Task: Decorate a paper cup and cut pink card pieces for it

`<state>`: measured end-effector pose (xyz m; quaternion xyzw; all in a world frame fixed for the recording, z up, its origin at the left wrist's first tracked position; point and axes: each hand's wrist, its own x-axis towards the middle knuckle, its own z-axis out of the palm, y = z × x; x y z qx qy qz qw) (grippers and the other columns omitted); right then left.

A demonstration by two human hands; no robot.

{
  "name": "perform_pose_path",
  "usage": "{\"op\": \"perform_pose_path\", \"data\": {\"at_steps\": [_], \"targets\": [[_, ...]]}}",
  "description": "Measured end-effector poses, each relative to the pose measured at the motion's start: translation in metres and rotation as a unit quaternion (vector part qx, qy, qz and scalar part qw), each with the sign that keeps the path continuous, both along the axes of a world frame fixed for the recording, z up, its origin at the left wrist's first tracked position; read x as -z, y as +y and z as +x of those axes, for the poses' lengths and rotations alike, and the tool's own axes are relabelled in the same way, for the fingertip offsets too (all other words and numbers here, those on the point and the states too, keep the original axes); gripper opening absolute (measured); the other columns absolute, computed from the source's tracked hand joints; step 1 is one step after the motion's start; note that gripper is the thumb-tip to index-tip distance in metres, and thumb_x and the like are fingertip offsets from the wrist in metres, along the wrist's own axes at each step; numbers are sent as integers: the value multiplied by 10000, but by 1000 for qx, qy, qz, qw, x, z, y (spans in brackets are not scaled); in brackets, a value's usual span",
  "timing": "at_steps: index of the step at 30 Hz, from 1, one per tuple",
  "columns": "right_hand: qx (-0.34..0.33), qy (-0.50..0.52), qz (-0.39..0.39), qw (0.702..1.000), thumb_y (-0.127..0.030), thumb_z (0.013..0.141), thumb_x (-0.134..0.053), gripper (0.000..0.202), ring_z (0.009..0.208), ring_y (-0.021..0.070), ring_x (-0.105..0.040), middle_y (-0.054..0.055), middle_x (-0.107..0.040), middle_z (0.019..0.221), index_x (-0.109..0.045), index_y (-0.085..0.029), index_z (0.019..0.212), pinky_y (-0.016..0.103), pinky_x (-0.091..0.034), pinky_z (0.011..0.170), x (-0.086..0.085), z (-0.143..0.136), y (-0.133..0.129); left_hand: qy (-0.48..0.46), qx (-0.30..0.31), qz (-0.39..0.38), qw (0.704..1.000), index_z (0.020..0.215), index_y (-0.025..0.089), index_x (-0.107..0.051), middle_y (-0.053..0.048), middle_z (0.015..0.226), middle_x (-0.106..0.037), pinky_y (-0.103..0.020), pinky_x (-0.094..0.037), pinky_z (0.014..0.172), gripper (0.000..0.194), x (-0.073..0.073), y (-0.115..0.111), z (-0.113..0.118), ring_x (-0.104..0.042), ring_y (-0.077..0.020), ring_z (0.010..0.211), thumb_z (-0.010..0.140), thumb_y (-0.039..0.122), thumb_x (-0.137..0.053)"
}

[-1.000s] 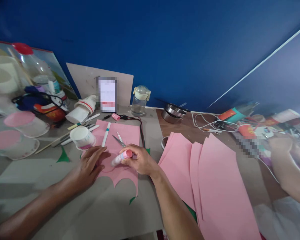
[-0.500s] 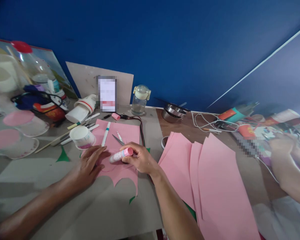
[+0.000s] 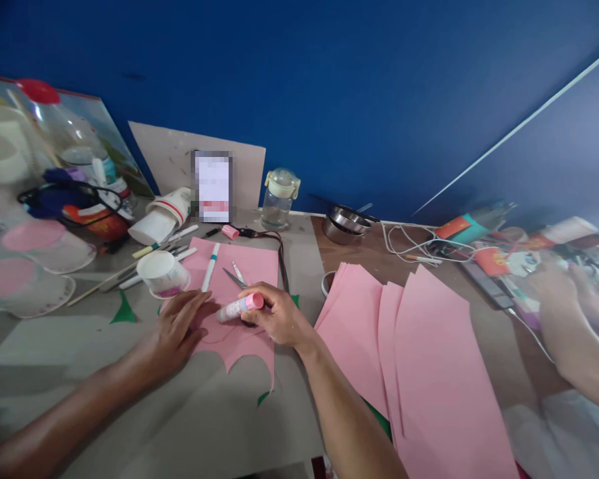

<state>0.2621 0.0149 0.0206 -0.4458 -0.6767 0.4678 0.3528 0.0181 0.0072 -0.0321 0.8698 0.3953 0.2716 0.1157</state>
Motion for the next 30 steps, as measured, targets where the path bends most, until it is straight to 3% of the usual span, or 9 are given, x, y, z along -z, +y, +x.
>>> {"op": "perform_pose_path", "data": {"at_steps": [7, 13, 19, 24, 27, 30], "targets": [[-62, -23, 2, 998, -272, 789, -693, 211, 908, 178, -602, 40, -666, 980, -668, -186, 980, 280, -448, 818, -4, -1, -1, 3, 1, -6, 1000, 1502, 182, -128, -99, 1170, -683, -514, -391, 996, 690, 0, 0, 0, -441, -306, 1196, 901, 133, -465], [4, 9, -15, 1000, -330, 800, -675, 235, 762, 148, -581, 45, -642, 951, -651, -180, 979, 249, -452, 672, 0, -4, 0, -1, -8, -1, 1000, 1497, 179, -168, -114, 1190, -661, -498, -399, 998, 667, 0, 0, 1, -458, -297, 1173, 902, 140, -465], [-53, -18, 1, 998, -308, 783, -699, 213, 877, 176, -595, 40, -660, 954, -668, -185, 954, 278, -450, 789, -2, -2, 0, -6, 6, -8, 1000, 1505, 203, -110, -87, 1180, -676, -513, -389, 997, 705, -1, 0, 0, -435, -307, 1185, 901, 116, -465], [1, 21, -31, 999, -327, 817, -663, 230, 691, 140, -584, 22, -647, 843, -641, -180, 993, 244, -458, 637, 1, -2, 1, 0, -1, -8, 1000, 1498, 193, -139, -95, 1197, -663, -504, -390, 999, 688, -2, -1, 1, -442, -306, 1181, 900, 120, -471], [2, -14, 5, 1000, -304, 801, -682, 205, 801, 164, -608, 43, -659, 928, -657, -187, 968, 266, -472, 718, 0, -3, 1, 3, 0, -6, 1000, 1500, 192, -131, -91, 1183, -670, -501, -400, 990, 685, -1, 0, 1, -449, -303, 1169, 905, 125, -464], [-41, -41, 40, 998, -305, 789, -698, 194, 901, 192, -604, 51, -671, 961, -675, -197, 948, 301, -462, 810, -3, -2, 1, 4, 9, 1, 1000, 1503, 190, -103, -91, 1179, -675, -510, -402, 987, 699, -1, 0, 0, -439, -309, 1180, 906, 119, -460]]}}
